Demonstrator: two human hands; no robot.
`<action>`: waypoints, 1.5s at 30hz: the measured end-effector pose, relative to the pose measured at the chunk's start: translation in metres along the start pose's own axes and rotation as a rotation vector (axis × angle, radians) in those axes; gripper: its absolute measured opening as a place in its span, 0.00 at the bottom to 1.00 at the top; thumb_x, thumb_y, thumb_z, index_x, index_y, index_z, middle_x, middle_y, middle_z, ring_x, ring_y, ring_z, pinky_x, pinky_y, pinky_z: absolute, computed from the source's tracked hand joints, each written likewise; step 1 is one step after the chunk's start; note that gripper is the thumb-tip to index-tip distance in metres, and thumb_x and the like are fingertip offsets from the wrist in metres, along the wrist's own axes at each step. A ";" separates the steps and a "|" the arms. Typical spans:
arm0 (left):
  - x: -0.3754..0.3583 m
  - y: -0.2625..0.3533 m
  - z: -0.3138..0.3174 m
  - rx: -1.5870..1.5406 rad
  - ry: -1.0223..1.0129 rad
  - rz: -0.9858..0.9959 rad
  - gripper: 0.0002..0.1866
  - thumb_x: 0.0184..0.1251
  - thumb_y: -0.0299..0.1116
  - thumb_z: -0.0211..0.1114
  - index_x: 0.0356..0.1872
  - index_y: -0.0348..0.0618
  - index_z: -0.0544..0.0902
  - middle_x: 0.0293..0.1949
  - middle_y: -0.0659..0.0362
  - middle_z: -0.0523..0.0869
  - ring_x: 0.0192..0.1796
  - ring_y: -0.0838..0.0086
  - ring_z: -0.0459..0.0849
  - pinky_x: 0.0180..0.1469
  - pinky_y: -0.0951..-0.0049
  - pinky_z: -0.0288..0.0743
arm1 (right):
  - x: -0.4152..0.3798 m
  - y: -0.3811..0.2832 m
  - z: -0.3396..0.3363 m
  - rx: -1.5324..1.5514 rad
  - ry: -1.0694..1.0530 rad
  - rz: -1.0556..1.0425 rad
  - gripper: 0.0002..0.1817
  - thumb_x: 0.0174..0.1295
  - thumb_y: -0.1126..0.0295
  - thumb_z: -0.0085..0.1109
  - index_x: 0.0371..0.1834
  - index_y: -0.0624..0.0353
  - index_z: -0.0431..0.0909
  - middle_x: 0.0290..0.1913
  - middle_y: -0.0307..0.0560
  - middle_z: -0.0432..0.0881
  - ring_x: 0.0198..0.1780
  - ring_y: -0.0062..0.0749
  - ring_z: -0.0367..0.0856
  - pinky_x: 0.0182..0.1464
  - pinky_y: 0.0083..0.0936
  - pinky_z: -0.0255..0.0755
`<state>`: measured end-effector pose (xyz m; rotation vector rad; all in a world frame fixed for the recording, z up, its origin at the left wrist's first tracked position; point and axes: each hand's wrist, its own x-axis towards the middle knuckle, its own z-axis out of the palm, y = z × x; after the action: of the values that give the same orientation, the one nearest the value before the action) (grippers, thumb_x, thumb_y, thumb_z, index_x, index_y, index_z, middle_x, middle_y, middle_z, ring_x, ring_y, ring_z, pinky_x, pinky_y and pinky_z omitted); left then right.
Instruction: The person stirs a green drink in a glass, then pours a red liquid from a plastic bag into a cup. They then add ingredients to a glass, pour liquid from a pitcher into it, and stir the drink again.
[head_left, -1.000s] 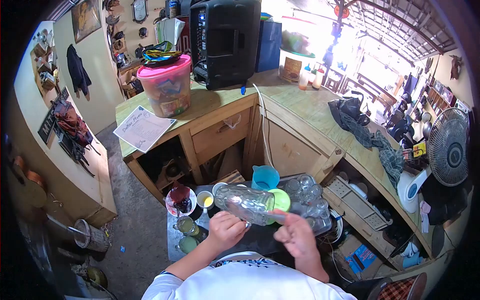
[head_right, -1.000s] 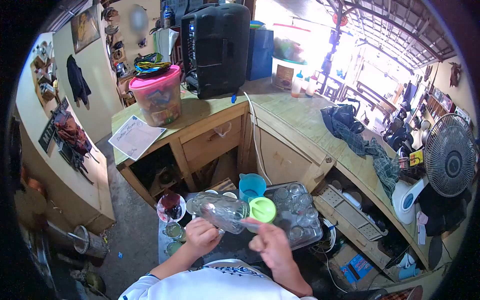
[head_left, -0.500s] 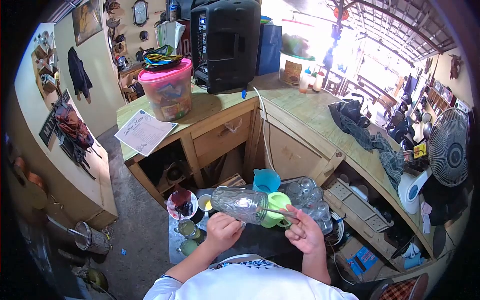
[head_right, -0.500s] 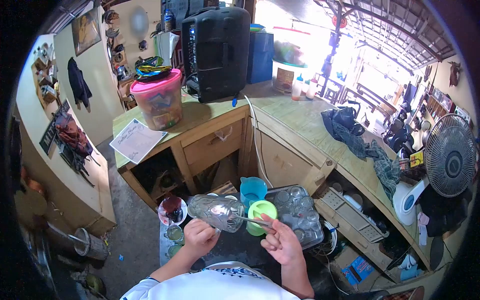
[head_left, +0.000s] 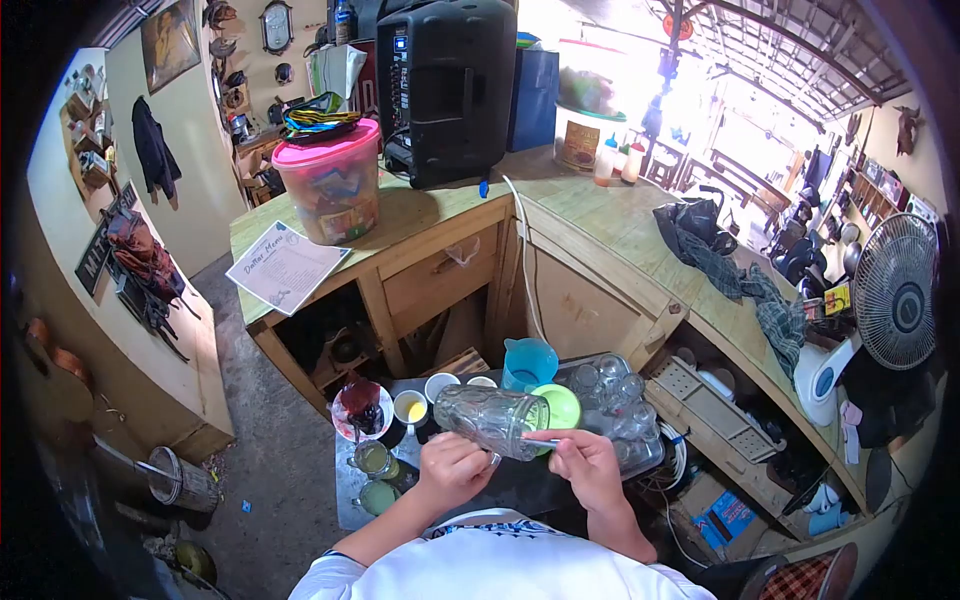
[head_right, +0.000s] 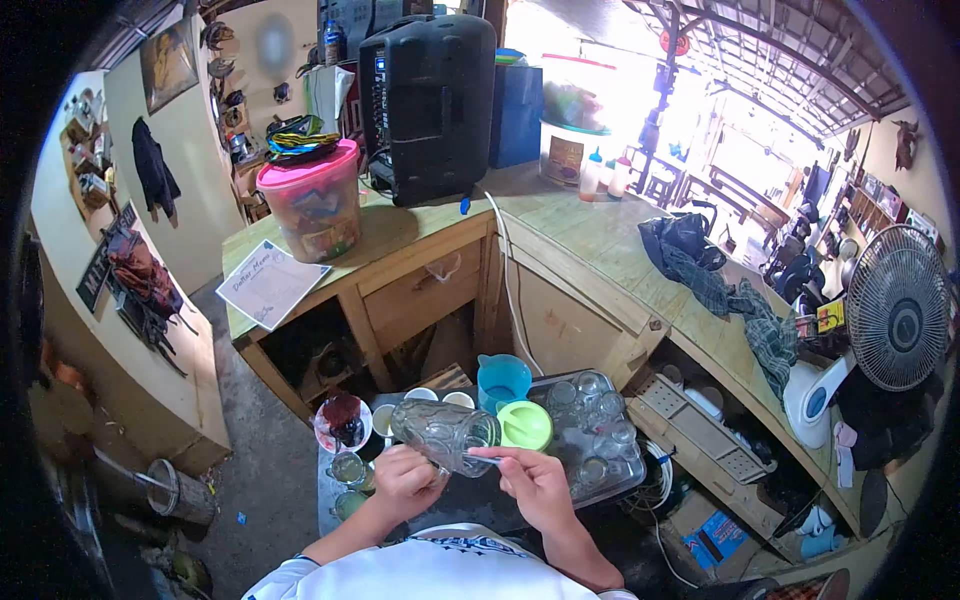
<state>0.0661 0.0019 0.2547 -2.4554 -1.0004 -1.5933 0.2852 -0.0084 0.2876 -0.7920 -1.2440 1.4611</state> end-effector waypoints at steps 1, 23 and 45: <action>0.000 0.000 0.000 -0.011 -0.005 -0.020 0.13 0.36 0.22 0.71 0.16 0.45 0.71 0.15 0.60 0.73 0.19 0.67 0.76 0.23 0.69 0.67 | 0.000 -0.003 0.003 -0.116 -0.021 -0.051 0.23 0.72 0.56 0.51 0.48 0.69 0.82 0.23 0.33 0.78 0.18 0.07 0.55 0.20 0.12 0.45; -0.007 -0.001 -0.005 -0.115 -0.028 -0.237 0.17 0.44 0.25 0.75 0.13 0.44 0.70 0.13 0.59 0.72 0.17 0.64 0.74 0.21 0.68 0.64 | 0.004 -0.025 -0.009 -0.544 0.038 -0.576 0.06 0.67 0.70 0.52 0.34 0.60 0.74 0.38 0.46 0.82 0.41 0.38 0.81 0.46 0.29 0.71; -0.010 0.006 -0.015 -0.919 -0.126 -0.876 0.27 0.49 0.24 0.77 0.15 0.49 0.60 0.16 0.73 0.65 0.22 0.90 0.60 0.23 0.83 0.55 | 0.032 -0.068 0.011 -1.073 -0.271 -0.538 0.06 0.56 0.73 0.61 0.37 0.53 0.84 0.30 0.38 0.82 0.35 0.36 0.76 0.50 0.33 0.65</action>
<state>0.0547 -0.0134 0.2547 -2.8174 -1.8813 -2.6606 0.2858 0.0154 0.3598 -0.8250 -2.2788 0.3880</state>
